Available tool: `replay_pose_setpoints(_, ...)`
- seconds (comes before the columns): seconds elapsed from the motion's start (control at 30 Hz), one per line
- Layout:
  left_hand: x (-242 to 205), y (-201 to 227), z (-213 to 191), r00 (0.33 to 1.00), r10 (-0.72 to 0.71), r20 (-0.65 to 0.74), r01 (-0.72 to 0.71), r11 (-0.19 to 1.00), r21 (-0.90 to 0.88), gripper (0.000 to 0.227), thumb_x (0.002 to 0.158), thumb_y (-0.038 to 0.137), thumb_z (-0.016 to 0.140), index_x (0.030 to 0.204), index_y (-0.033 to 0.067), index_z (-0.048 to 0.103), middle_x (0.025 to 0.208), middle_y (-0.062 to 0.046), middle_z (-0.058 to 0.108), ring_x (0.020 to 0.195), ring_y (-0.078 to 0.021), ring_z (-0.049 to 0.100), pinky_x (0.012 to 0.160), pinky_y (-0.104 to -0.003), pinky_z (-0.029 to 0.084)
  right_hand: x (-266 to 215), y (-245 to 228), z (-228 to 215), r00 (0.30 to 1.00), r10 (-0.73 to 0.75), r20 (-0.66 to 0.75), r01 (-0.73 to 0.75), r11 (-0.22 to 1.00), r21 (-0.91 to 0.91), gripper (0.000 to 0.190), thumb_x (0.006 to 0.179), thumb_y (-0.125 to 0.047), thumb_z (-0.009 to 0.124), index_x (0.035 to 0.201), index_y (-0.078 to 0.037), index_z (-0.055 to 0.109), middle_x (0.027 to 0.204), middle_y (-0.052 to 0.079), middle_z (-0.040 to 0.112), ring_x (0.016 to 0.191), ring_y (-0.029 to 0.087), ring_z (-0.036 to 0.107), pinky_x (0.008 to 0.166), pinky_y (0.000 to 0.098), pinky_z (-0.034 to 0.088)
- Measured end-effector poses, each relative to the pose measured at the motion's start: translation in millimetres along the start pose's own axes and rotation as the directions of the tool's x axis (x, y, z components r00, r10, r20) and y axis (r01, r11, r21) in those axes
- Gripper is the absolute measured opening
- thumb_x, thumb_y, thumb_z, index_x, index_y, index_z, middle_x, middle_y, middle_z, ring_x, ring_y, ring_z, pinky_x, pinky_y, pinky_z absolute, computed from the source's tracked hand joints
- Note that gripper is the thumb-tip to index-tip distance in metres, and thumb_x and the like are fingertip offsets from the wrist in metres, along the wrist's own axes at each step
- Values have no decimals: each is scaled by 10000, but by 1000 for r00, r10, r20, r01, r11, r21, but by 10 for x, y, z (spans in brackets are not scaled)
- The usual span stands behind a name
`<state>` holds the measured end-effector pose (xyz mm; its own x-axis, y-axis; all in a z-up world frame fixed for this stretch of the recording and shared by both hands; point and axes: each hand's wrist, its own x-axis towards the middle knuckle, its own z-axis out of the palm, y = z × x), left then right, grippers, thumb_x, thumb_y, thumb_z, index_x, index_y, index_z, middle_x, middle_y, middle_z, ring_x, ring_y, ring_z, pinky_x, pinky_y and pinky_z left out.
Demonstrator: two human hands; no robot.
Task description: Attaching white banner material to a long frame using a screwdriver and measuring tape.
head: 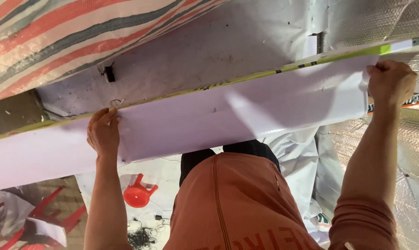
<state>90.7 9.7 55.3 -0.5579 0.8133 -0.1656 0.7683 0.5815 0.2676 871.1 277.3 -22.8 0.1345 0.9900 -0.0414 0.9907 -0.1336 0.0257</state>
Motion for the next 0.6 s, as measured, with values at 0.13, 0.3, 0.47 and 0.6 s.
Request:
replay_pose_setpoints(0.13, 9, -20, 24, 1000, 15, -10, -15, 1000, 12, 246, 955, 132, 756, 1191, 168, 812, 1314, -9, 710, 1106, -285, 663, 785, -483, 530, 181, -117, 88, 996, 74, 53, -76, 996, 37, 134, 941, -351, 886, 1051, -274, 877, 838, -33, 795, 630, 243, 742, 406, 452, 582)
replay_pose_setpoints(0.3, -6, -1, 24, 1000, 20, -23, -20, 1000, 1, 269, 957, 100, 734, 1210, 163, 802, 1314, -17, 702, 1155, -307, 636, 864, -489, 513, 235, -221, 114, 957, 183, 226, -208, 973, 95, 205, 971, -390, 854, 1115, -243, 855, 908, 136, 787, 755, 407, 737, 594, 554, 608)
replay_pose_setpoints(0.47, 1, -177, 84, 1000, 25, -17, -25, 1000, -4, 281, 955, 125, 728, 1220, 181, 803, 1314, 3, 693, 1137, -247, 641, 845, -436, 509, 165, -287, 21, 950, 166, 265, -252, 907, 337, 72, 961, -237, 768, 1003, -204, 815, 770, 5, 724, 568, 185, 646, 464, 403, 501)
replay_pose_setpoints(0.6, 38, -315, 196, 999, 38, 32, -41, 994, 104, 279, 1003, 214, 707, 1268, 207, 796, 1371, 1, 683, 1185, -248, 619, 890, -438, 491, 222, -117, 148, 968, 64, 243, -168, 885, 435, 182, 968, -288, 675, 956, -141, 783, 738, -6, 668, 648, 103, 576, 546, 380, 430)
